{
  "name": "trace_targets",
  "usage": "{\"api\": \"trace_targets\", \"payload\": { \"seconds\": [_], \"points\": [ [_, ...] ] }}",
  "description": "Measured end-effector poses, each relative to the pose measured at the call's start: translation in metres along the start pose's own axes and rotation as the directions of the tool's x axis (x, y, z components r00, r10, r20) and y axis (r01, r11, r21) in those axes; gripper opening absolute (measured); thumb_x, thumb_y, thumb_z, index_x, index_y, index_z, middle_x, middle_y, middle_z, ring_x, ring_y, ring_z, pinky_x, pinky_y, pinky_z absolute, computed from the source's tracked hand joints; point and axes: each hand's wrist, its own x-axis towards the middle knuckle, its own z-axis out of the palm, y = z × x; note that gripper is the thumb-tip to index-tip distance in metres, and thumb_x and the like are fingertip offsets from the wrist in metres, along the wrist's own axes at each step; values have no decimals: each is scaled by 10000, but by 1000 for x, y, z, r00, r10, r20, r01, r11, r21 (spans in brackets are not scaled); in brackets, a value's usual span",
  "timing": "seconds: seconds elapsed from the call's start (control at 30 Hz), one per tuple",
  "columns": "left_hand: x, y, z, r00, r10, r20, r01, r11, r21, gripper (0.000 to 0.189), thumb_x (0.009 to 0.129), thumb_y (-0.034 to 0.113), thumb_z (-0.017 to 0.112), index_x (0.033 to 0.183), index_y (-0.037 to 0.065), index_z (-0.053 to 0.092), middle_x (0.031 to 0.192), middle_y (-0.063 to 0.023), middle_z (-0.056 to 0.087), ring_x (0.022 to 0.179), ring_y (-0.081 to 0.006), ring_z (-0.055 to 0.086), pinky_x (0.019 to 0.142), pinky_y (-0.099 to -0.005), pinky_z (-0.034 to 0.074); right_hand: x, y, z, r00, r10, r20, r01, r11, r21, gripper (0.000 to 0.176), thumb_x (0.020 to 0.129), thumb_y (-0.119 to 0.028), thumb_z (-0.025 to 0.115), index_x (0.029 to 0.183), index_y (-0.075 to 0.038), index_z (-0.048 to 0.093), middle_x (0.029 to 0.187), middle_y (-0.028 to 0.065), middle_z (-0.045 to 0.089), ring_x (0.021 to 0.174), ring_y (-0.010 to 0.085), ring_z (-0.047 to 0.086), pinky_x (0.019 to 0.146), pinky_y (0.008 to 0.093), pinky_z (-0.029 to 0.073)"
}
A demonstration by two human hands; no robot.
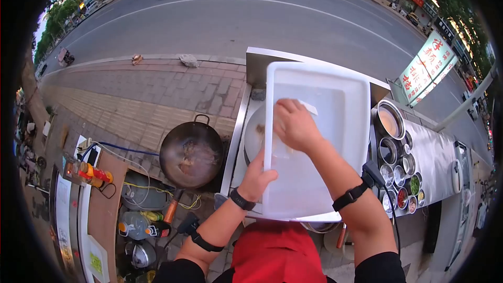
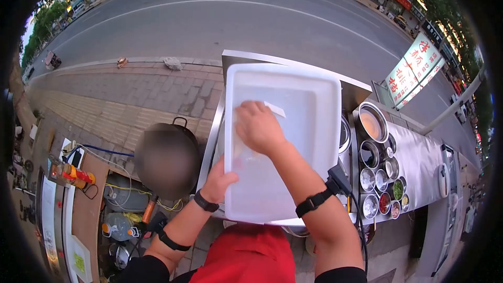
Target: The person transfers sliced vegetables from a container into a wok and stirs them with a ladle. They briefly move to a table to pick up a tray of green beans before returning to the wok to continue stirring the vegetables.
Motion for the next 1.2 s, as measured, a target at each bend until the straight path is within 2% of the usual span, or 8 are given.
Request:
{"api": "trace_targets", "payload": {
  "seconds": [0.13, 0.23, 0.3, 0.37, 0.7, 0.77, 0.9, 1.2],
  "points": [
    [33, 10, -15, 999, 26, -35, -27, 999, -26, 803, 727, 2, 503, 1506, 28, 308, 1344, -81, 513, 1223, -173, 491, 1045, -295, 368, -39, -18, 13, 941, -147, 303, 142, 989, 40, 324, 797, -193, 673, 1088, -59, 619, 1138, 121, 602, 1089, 343, 546, 932, 443, 448],
    [41, 17, -16, 992, 85, -93, -77, 993, 85, 820, 718, -18, 495, 1513, 28, 298, 1370, -91, 503, 1249, -188, 486, 1059, -304, 360, -56, 0, 4, 968, -155, 196, 131, 983, 129, 337, 775, -178, 705, 1086, -76, 623, 1129, 106, 606, 1096, 334, 546, 922, 456, 454],
    [46, 22, -11, 984, 138, -109, -118, 979, 166, 770, 713, -9, 499, 1466, 14, 338, 1320, -88, 519, 1202, -186, 500, 1030, -303, 375, -26, 36, -5, 975, 136, -174, -147, 988, -48, 445, 759, -144, 722, 1177, -73, 589, 1194, 162, 577, 1112, 377, 537, 918, 473, 455],
    [49, 24, -3, 979, 178, -96, -154, 963, 222, 662, 711, 24, 513, 1366, -14, 425, 1211, -79, 555, 1099, -174, 532, 963, -295, 411, 6, 63, -20, 915, 124, -385, -149, 988, -35, 481, 777, -128, 718, 1231, -80, 567, 1207, 178, 556, 1109, 391, 524, 941, 465, 449],
    [75, 25, 0, 911, 409, -50, -355, 840, 411, 609, 698, 100, 549, 1291, -23, 478, 1177, -101, 572, 1096, -192, 543, 978, -335, 428, -51, 25, 16, 991, -117, -59, 124, 985, 117, 418, 761, -201, 712, 1154, -107, 603, 1099, 121, 594, 1046, 309, 559, 904, 442, 440],
    [78, 18, -7, 928, 373, -27, -328, 847, 419, 787, 683, 30, 529, 1442, -4, 323, 1266, -104, 527, 1160, -201, 529, 1013, -337, 419, -45, 10, 16, 974, -111, -198, 136, 984, 119, 398, 754, -219, 718, 1119, -113, 604, 1048, 101, 600, 1022, 282, 562, 888, 423, 434],
    [81, 20, -4, 938, 347, -16, -304, 842, 446, 844, 680, 6, 522, 1490, -4, 285, 1229, -95, 533, 1122, -195, 539, 992, -330, 436, -49, 8, 28, 999, -18, 32, 16, 998, 61, 369, 703, -220, 744, 1042, -136, 626, 1002, 50, 584, 1005, 274, 560, 895, 422, 418],
    [95, 30, 18, 885, 465, 32, -380, 680, 627, 878, 657, 53, 557, 1494, 2, 296, 1221, -141, 520, 1095, -217, 544, 952, -347, 455, -53, 19, 45, 930, -60, -362, 106, 988, 109, 85, 727, -198, 686, 741, -121, 653, 950, 73, 587, 977, 267, 555, 887, 406, 417]
  ]
}}
